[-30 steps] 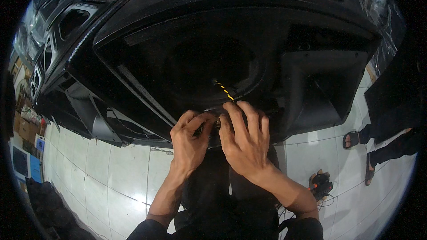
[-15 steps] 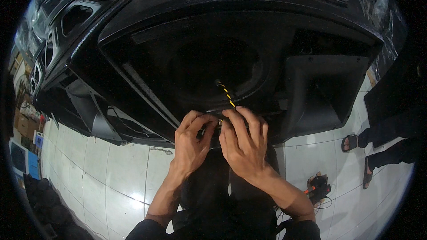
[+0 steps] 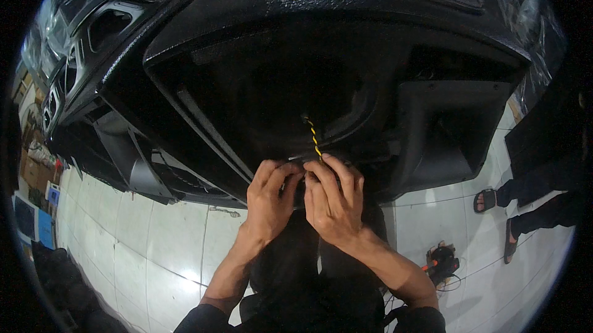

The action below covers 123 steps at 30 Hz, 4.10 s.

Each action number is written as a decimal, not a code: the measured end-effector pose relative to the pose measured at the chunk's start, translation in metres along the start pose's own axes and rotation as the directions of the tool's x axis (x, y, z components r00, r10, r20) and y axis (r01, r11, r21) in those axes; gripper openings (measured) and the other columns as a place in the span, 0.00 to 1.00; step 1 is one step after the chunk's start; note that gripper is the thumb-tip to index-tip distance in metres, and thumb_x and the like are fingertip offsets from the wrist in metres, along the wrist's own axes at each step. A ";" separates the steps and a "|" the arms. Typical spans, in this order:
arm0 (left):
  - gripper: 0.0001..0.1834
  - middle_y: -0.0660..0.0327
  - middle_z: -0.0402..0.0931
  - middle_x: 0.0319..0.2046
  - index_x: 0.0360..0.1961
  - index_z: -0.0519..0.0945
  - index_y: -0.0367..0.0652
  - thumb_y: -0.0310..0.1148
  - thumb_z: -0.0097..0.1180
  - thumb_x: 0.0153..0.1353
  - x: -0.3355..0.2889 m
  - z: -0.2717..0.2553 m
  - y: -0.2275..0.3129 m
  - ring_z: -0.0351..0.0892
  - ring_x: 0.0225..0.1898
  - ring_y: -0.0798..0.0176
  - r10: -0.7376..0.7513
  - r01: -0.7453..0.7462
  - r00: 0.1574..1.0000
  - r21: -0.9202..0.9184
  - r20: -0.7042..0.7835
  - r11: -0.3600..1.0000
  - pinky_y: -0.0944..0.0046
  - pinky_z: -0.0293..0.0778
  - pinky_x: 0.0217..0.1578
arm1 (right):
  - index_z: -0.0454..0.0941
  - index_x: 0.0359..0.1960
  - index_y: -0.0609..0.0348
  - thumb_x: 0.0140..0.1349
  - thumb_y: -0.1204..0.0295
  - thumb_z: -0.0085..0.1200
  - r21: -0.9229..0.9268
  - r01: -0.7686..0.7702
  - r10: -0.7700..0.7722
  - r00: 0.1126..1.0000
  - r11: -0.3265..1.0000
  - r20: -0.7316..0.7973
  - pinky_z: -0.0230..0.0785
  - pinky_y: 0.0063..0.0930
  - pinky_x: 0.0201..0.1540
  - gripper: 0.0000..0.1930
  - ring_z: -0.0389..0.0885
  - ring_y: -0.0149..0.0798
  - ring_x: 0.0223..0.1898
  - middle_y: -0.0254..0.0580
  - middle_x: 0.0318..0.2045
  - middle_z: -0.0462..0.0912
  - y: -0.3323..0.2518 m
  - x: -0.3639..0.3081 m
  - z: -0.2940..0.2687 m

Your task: The person sits on the floor and installs speakers into a large black speaker enclosure. They strip and twist wires, solder connections to a tweeter and a woofer using a soldering iron and solder, then secure the components into the enclosure.

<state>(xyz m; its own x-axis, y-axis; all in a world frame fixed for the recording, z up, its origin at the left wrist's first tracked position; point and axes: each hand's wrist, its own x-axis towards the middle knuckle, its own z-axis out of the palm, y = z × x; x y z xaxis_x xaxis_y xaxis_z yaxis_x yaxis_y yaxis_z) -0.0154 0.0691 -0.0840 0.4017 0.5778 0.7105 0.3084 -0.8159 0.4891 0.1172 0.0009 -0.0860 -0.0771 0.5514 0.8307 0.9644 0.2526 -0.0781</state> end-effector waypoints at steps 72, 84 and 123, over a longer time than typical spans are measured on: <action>0.08 0.53 0.80 0.36 0.33 0.87 0.38 0.23 0.60 0.51 0.091 -0.037 0.034 0.79 0.45 0.52 0.085 -0.372 0.719 0.278 0.689 0.886 0.53 0.77 0.43 | 0.80 0.33 0.78 0.55 0.81 0.61 0.158 0.096 -0.052 0.964 0.983 -0.262 0.77 0.42 0.52 0.08 0.81 0.53 0.47 0.59 0.43 0.81 0.007 -0.022 0.028; 0.12 0.52 0.79 0.41 0.39 0.84 0.30 0.23 0.62 0.52 0.073 -0.051 0.009 0.78 0.44 0.54 0.371 -0.453 0.788 0.053 0.492 0.890 0.59 0.78 0.43 | 0.79 0.35 0.74 0.52 0.84 0.60 0.197 0.025 0.030 0.962 0.980 -0.273 0.76 0.39 0.48 0.08 0.78 0.54 0.47 0.54 0.45 0.79 0.007 -0.021 0.029; 0.11 0.64 0.82 0.34 0.33 0.89 0.44 0.33 0.70 0.47 0.114 -0.052 0.015 0.74 0.46 0.62 0.541 -0.856 0.411 0.105 0.734 0.507 0.61 0.68 0.54 | 0.78 0.37 0.72 0.55 0.84 0.60 0.214 -0.021 0.081 0.958 0.977 -0.277 0.75 0.41 0.47 0.09 0.78 0.54 0.47 0.54 0.46 0.78 0.005 -0.022 0.031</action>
<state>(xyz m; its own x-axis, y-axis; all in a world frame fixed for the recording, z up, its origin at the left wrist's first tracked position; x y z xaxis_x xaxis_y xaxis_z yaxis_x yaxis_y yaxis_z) -0.0102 0.1219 0.0307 0.9646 -0.1878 0.1854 -0.0968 -0.9054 -0.4135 0.1159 0.0144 -0.1219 0.0740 0.3284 0.9416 0.8895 0.4052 -0.2113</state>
